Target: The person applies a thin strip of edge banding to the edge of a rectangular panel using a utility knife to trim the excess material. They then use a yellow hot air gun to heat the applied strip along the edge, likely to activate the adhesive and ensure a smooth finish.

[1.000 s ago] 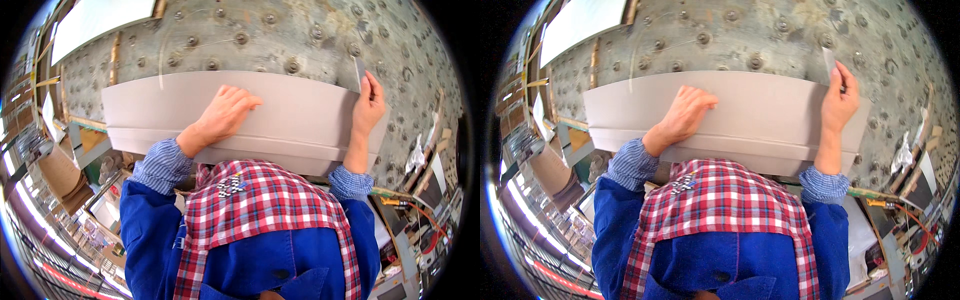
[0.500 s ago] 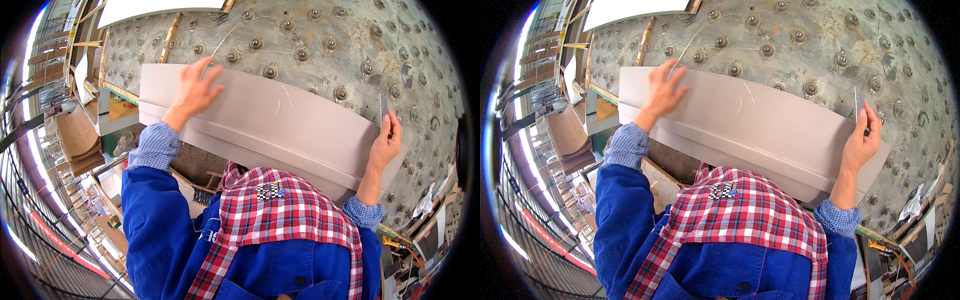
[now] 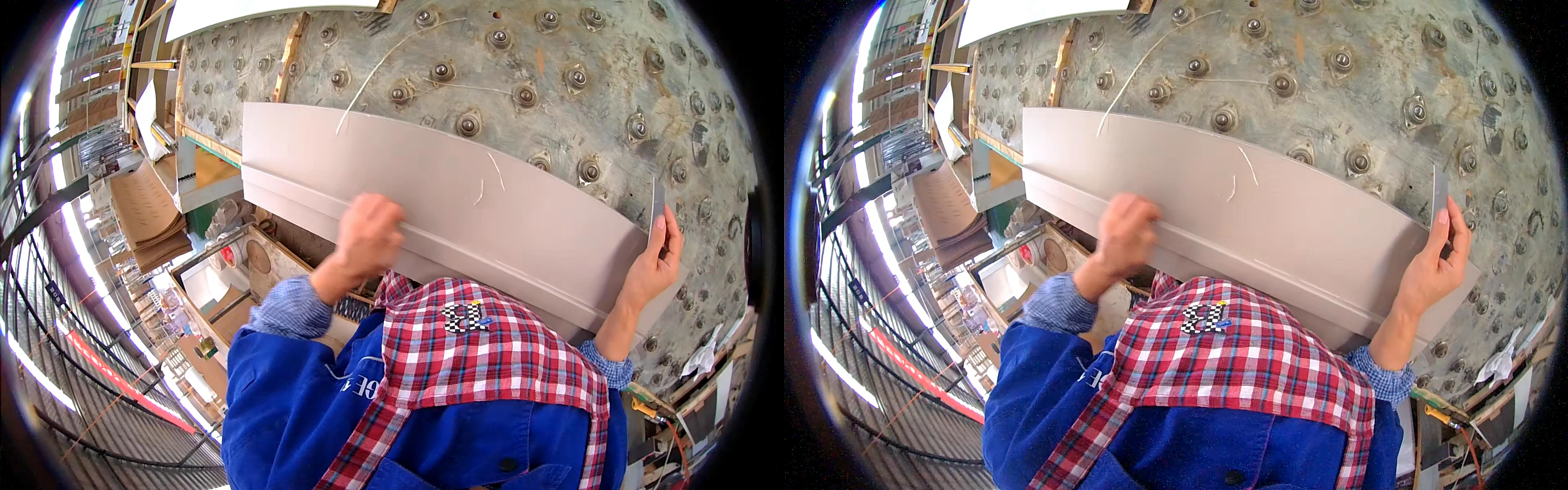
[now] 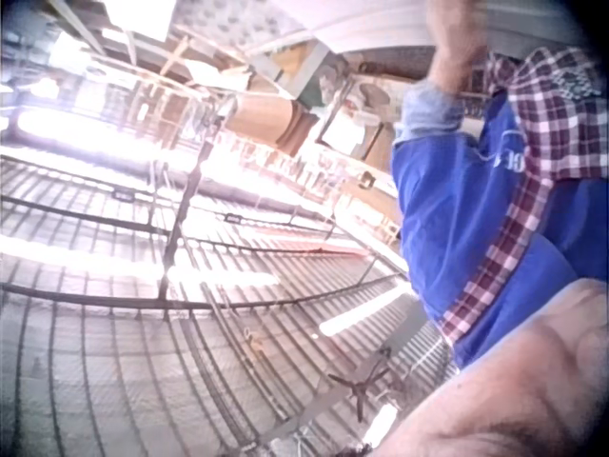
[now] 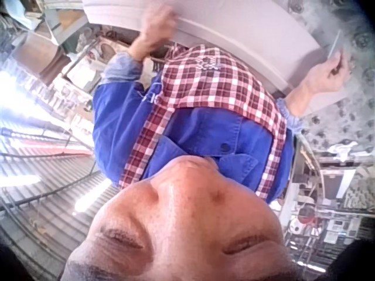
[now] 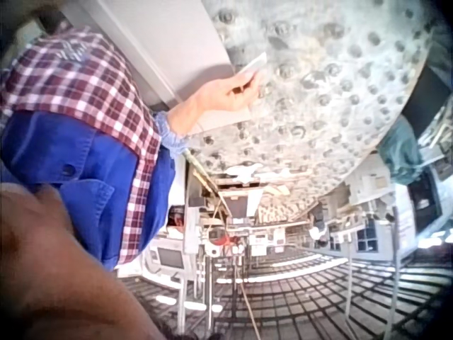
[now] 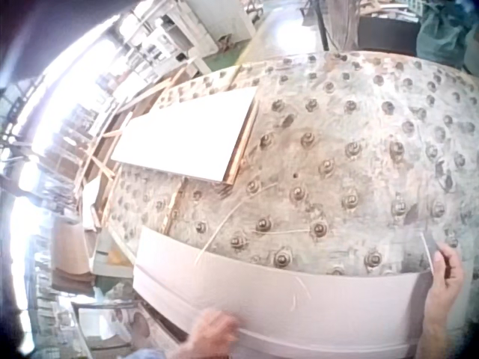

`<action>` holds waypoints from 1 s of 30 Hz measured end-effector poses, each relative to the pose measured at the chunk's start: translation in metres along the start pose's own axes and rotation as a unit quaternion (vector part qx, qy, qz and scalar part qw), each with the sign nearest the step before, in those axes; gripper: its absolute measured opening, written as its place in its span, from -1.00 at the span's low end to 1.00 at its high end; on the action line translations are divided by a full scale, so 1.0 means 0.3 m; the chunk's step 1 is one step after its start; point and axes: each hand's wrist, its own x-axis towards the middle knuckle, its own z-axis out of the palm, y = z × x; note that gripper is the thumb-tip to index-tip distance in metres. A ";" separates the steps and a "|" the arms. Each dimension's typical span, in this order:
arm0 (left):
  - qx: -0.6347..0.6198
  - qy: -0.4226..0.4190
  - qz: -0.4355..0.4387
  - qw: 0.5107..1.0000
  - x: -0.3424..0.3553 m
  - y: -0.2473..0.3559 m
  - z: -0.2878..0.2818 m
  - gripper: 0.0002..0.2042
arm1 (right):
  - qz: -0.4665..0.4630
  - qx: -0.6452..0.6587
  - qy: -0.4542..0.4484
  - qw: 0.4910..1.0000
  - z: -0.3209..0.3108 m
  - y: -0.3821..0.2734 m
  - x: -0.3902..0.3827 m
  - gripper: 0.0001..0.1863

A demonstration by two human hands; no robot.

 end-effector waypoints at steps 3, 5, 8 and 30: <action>-0.096 -0.044 0.051 0.993 0.032 0.158 0.096 -0.77 | -0.010 -0.016 -0.003 1.000 0.000 -0.006 0.001 -0.77; -0.116 -0.024 0.066 0.991 0.042 0.184 0.128 -0.79 | -0.013 -0.025 -0.004 1.000 0.002 -0.010 0.000 -0.77; -0.051 0.001 0.055 0.997 0.024 0.098 0.095 -0.84 | -0.005 -0.024 -0.002 1.000 0.001 -0.012 0.001 -0.77; 0.136 0.196 -0.155 0.959 -0.084 -0.290 -0.119 -0.97 | -0.084 -0.011 -0.028 0.996 0.002 -0.097 -0.023 -0.77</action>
